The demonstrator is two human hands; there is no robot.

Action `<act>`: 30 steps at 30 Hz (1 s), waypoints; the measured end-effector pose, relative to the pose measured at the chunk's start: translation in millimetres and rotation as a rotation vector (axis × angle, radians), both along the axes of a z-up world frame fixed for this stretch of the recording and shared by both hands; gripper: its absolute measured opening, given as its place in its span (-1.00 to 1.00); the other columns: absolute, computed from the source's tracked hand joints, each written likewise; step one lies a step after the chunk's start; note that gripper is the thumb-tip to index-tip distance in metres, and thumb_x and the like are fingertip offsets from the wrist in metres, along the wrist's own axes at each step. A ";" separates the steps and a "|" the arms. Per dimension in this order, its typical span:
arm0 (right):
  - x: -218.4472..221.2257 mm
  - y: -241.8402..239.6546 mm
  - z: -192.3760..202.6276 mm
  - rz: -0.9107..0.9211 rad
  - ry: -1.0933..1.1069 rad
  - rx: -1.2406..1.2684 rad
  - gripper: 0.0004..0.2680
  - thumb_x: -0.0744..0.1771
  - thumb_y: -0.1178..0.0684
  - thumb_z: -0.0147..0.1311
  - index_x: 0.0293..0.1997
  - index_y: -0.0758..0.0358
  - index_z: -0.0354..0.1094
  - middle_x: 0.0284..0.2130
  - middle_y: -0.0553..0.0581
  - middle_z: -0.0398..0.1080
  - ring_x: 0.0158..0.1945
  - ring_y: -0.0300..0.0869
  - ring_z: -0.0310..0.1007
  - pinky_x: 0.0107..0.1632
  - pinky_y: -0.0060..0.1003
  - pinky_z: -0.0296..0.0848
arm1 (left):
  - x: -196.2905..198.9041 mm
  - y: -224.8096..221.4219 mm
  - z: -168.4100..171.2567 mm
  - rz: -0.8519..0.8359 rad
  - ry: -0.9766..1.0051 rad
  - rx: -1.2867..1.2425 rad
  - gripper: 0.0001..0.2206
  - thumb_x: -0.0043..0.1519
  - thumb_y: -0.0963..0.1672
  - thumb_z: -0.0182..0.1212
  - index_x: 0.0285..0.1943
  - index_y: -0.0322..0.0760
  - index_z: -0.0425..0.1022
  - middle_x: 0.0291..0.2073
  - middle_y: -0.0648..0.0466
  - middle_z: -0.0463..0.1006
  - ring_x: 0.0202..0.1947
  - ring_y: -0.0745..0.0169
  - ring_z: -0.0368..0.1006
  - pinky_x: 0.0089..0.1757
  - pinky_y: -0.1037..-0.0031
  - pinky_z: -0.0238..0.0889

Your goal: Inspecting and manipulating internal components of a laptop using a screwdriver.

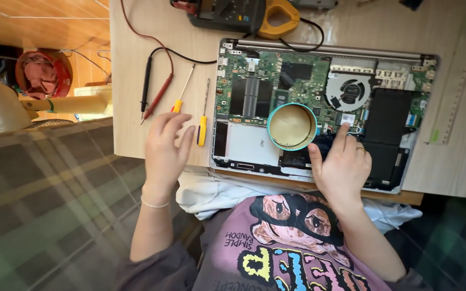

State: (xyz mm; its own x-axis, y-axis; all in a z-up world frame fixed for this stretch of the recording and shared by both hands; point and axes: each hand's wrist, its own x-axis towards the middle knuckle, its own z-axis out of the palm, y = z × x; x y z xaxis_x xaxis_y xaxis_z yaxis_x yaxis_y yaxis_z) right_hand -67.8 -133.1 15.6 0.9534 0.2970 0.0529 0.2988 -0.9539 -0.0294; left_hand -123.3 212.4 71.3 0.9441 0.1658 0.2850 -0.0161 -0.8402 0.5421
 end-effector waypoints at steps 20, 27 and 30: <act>3.9 5.7 0.7 -0.040 0.015 -0.038 -0.33 0.41 -0.48 -0.15 0.28 0.56 0.34 -0.31 0.24 0.40 -0.27 0.06 0.44 -0.16 -0.04 0.30 | -10.4 -3.6 -58.5 0.203 0.084 -0.064 -0.72 0.37 -0.24 0.11 0.26 -0.46 0.37 0.02 -0.22 0.51 -0.02 -0.19 0.46 -0.01 0.17 0.36; 5.0 6.8 2.4 -0.054 0.023 -0.073 -0.32 0.40 -0.50 -0.16 0.29 0.57 0.33 -0.33 0.23 0.40 -0.28 0.05 0.43 -0.17 -0.06 0.26 | 6.8 -10.5 -48.3 0.126 0.162 0.139 -0.65 0.21 -0.14 0.37 0.17 -0.27 0.49 -0.01 -0.15 0.46 -0.05 -0.18 0.34 -0.06 0.14 0.31; 5.3 8.4 3.1 -0.054 0.026 -0.084 -0.27 0.38 -0.55 -0.17 0.28 0.58 0.32 -0.32 0.24 0.42 -0.28 0.04 0.44 -0.15 -0.07 0.25 | 9.1 11.0 -55.8 0.195 0.058 0.159 -0.64 0.24 -0.19 0.31 0.24 -0.29 0.46 0.09 -0.16 0.41 0.04 -0.19 0.34 0.05 0.11 0.27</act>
